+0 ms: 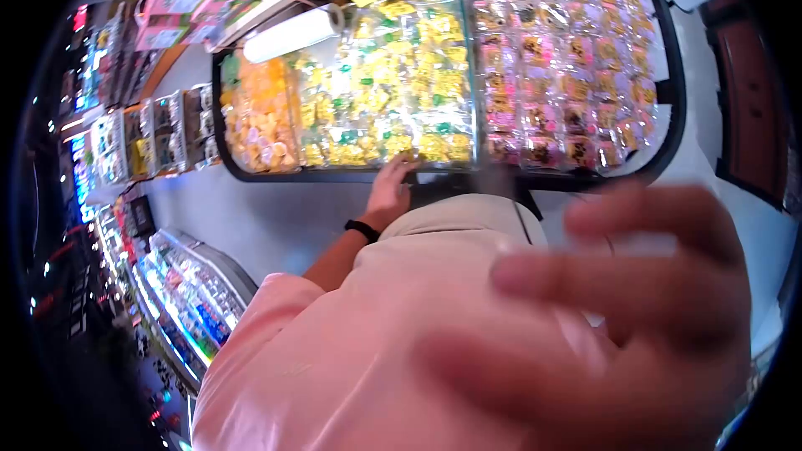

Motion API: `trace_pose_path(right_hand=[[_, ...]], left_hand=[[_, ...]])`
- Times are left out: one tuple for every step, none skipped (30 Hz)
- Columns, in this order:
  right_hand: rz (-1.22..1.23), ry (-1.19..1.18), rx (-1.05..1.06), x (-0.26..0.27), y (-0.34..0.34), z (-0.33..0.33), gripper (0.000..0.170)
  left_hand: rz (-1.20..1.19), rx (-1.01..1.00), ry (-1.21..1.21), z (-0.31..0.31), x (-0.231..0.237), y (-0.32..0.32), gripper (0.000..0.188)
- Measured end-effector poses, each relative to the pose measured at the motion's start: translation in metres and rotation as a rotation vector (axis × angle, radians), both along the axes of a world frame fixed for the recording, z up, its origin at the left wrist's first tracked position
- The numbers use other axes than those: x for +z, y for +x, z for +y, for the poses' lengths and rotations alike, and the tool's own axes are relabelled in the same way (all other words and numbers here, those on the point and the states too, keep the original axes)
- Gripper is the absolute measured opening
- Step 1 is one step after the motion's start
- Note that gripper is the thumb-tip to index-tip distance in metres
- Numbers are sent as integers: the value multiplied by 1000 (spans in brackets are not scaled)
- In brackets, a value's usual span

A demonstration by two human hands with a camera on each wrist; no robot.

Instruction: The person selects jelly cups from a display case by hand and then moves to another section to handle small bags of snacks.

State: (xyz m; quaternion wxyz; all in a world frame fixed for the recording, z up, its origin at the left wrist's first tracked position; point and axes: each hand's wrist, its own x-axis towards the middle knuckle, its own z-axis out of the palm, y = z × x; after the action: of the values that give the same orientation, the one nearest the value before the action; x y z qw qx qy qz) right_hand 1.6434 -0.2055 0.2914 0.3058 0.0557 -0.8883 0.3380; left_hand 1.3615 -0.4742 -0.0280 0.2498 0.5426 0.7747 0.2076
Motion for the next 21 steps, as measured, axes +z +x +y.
trace_pose_path(right_hand=[[2, 3, 15, 2, 6, -2, 25], [-1, 15, 27, 3, 9, -6, 25], [3, 26, 17, 0, 10, -11, 24], [16, 25, 24, 0, 17, -10, 23], [26, 33, 25, 0, 20, -10, 22], [33, 43, 28, 0, 24, -12, 21], [38, 46, 30, 1, 28, -14, 21], [40, 45, 29, 2, 33, -17, 20], [44, 33, 18, 3, 39, -21, 19], [49, 17, 1, 4, 46, -24, 19], [53, -6, -10, 4, 54, -28, 18], [48, -23, -72, 4, 65, -32, 18], [-9, 40, -280, 3, 82, -36, 17], [-306, 444, -796, -2, 109, -51, 17], [-612, 814, -1198, -7, 125, -62, 17], [-661, 787, -1300, -13, 129, -66, 16], [-231, 159, -1034, -19, 105, -63, 20], [223, -380, -650, -25, 80, -59, 27], [23, -532, -593, -30, 72, -61, 28], [-82, -378, -648, -51, 74, -57, 28], [-197, -228, -708, -76, 78, -52, 28]], left_hand=[[-18, -20, 0, 3, 8, 4, 48], [-22, 9, -13, 1, 11, 8, 48], [-25, 41, -23, -1, 16, 12, 47], [-34, 64, -9, -6, 15, 13, 47], [-44, 92, 10, -14, 13, 12, 47], [-37, 97, -18, -21, 12, 12, 45], [-3, 121, 5, -29, 10, 12, 45], [24, 142, 24, -40, 7, 15, 44], [44, 158, 41, -49, 6, 21, 44], [26, 173, 24, -56, 13, 26, 44], [42, 188, 18, -67, 12, 30, 44], [55, 195, 15, -79, 4, 34, 44], [67, 198, 18, -83, 0, 35, 44], [78, 205, 39, -81, 1, 37, 45], [81, 213, 53, -84, 3, 42, 45], [76, 222, 58, -90, 2, 53, 45], [13, 261, 66, -96, 0, 63, 45], [-47, 292, 76, -97, -5, 69, 44], [-97, 311, 95, -88, -12, 67, 44], [-145, 324, 113, -88, -23, 72, 43], [-217, 341, 96, -84, -28, 75, 43]])
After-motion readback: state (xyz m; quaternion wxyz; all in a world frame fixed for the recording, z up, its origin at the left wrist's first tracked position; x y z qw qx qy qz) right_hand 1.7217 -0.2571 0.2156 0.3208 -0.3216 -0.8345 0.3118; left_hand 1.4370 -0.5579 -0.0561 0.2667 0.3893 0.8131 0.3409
